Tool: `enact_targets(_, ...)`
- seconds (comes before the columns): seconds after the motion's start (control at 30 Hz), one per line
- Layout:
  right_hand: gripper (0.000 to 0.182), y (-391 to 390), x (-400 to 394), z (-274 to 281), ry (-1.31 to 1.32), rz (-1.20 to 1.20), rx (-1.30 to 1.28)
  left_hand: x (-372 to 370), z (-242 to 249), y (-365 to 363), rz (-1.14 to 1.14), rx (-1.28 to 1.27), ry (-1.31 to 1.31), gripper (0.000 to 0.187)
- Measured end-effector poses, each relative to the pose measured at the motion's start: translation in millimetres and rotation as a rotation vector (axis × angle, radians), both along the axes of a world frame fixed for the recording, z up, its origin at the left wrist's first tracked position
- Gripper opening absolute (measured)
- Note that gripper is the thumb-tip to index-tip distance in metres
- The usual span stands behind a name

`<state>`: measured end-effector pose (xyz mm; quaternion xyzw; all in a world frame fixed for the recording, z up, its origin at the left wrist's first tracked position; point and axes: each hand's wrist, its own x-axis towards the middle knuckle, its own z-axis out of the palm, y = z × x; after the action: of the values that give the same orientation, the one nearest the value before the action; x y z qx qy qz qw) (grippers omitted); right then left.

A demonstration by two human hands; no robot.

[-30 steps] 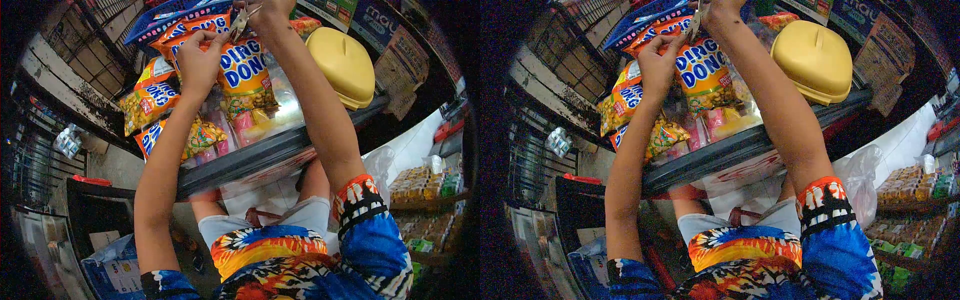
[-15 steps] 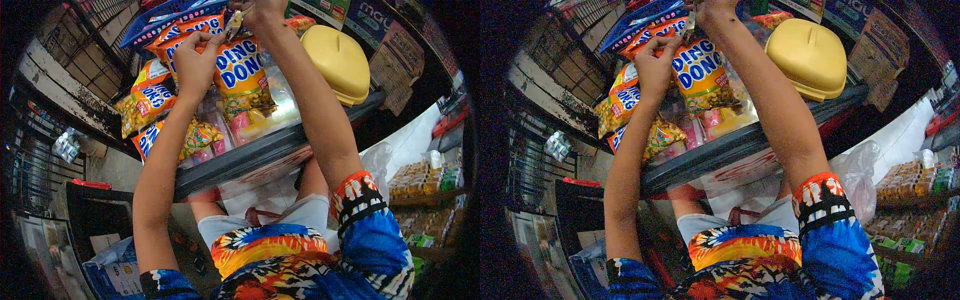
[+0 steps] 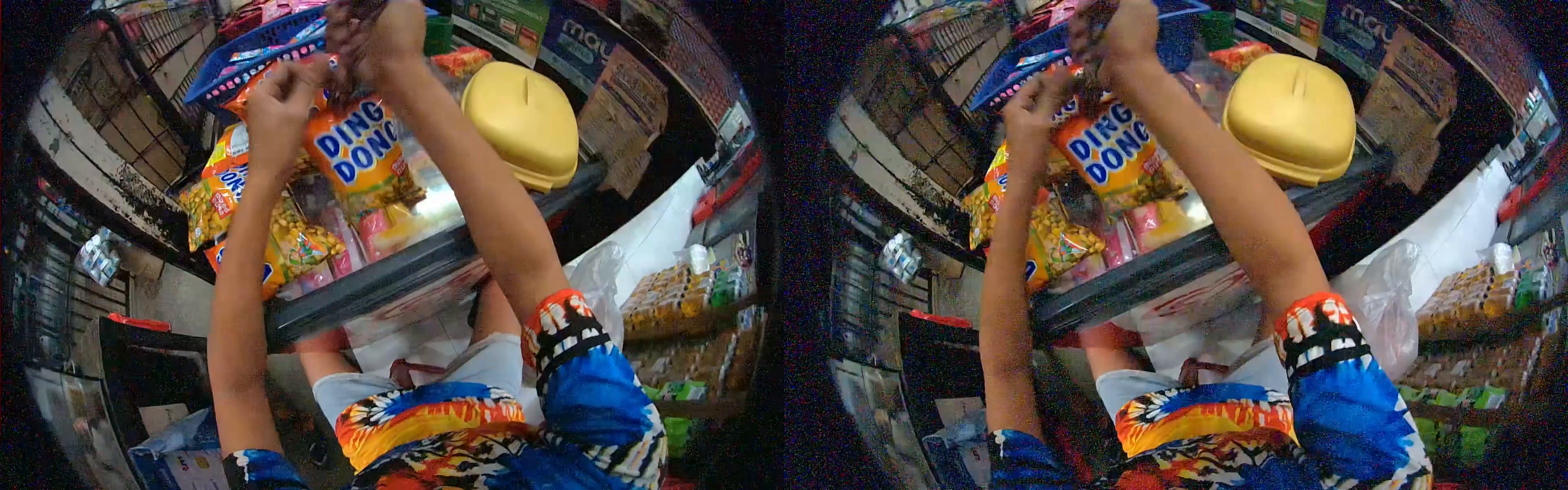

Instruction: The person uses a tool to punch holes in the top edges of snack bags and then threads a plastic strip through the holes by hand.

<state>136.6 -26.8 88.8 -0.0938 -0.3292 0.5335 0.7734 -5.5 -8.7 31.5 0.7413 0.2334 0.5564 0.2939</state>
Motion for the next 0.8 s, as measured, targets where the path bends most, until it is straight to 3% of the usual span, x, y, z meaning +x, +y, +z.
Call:
enact_targets(0.03,0.056,-3.0,-11.0,-2.3,-0.079,0.075,0.085,-4.2,22.8,-11.0,-0.254,-0.029,-0.169,0.031)
enact_targets(0.07,0.056,-5.8,-21.1,-3.6,-0.152,0.150,0.173,-12.8,38.4,-16.6,-0.214,0.019,-0.120,0.042)
enact_targets(0.13,0.055,-16.7,-25.5,-1.4,-0.180,0.241,0.198,-14.3,55.3,-5.9,-0.404,-0.156,-0.308,0.049)
enact_targets(0.17,0.055,-20.0,-25.4,1.7,-0.220,0.314,0.215,-16.0,66.0,-1.0,-0.391,-0.143,-0.311,0.049)
enact_targets(0.23,0.054,-14.8,-23.7,-2.4,-0.298,0.295,0.226,-12.1,90.2,4.1,-0.831,-0.471,-0.368,0.070)
enact_targets(0.27,0.053,-12.0,-20.3,-3.3,-0.375,0.265,0.228,-6.0,96.0,9.1,-0.838,-0.459,-0.366,0.070)
enact_targets(0.3,0.055,-17.9,-33.8,0.0,-0.407,0.010,0.125,0.9,98.4,14.8,-0.828,-0.380,-0.097,0.070)
enact_targets(0.33,0.053,-19.3,-33.2,-0.7,-0.405,0.179,0.154,9.7,106.2,3.9,-0.805,-0.298,0.169,0.071)
enact_targets(0.37,0.047,-22.0,-29.6,-1.8,-0.359,0.160,0.168,12.6,108.3,-10.9,-0.976,-0.371,0.225,0.057)
enact_targets(0.4,0.042,-27.2,-26.9,0.7,-0.317,0.144,0.182,22.5,110.5,-8.3,-0.978,-0.367,0.225,0.057)
enact_targets(0.43,0.042,-29.7,-28.9,3.7,-0.320,0.143,0.184,31.7,114.4,-2.2,-0.959,-0.186,0.270,0.048)
enact_targets(0.47,0.034,-32.0,-33.8,6.5,-0.272,0.009,0.248,37.4,116.6,0.6,-0.932,-0.009,0.316,0.039)
enact_targets(0.5,0.027,-33.7,-38.5,7.5,-0.219,-0.121,0.310,33.3,114.7,-10.1,-0.889,-0.062,0.241,0.027)
enact_targets(0.53,0.027,-34.2,-40.2,5.7,-0.215,-0.113,0.312,27.6,113.8,-12.4,-0.880,-0.063,0.243,0.027)
enact_targets(0.6,0.019,-36.9,-41.7,0.4,-0.213,0.181,0.305,15.9,113.8,-14.8,-0.666,0.020,0.313,0.028)
enact_targets(0.63,0.019,-40.4,-45.2,2.2,-0.332,-0.043,0.328,12.6,113.9,-16.8,-0.562,0.063,0.341,0.029)
enact_targets(0.73,0.021,-37.2,-50.6,1.3,-0.453,-0.253,0.377,8.9,112.8,-25.9,-0.484,0.107,0.299,0.025)
enact_targets(0.77,0.021,-38.7,-50.1,0.6,-0.457,-0.251,0.382,9.3,112.0,-26.9,-0.481,0.112,0.295,0.025)
enact_targets(0.8,0.026,-48.7,-52.3,6.9,-0.365,-0.087,0.284,9.6,112.4,-29.2,-0.543,0.101,0.243,0.028)
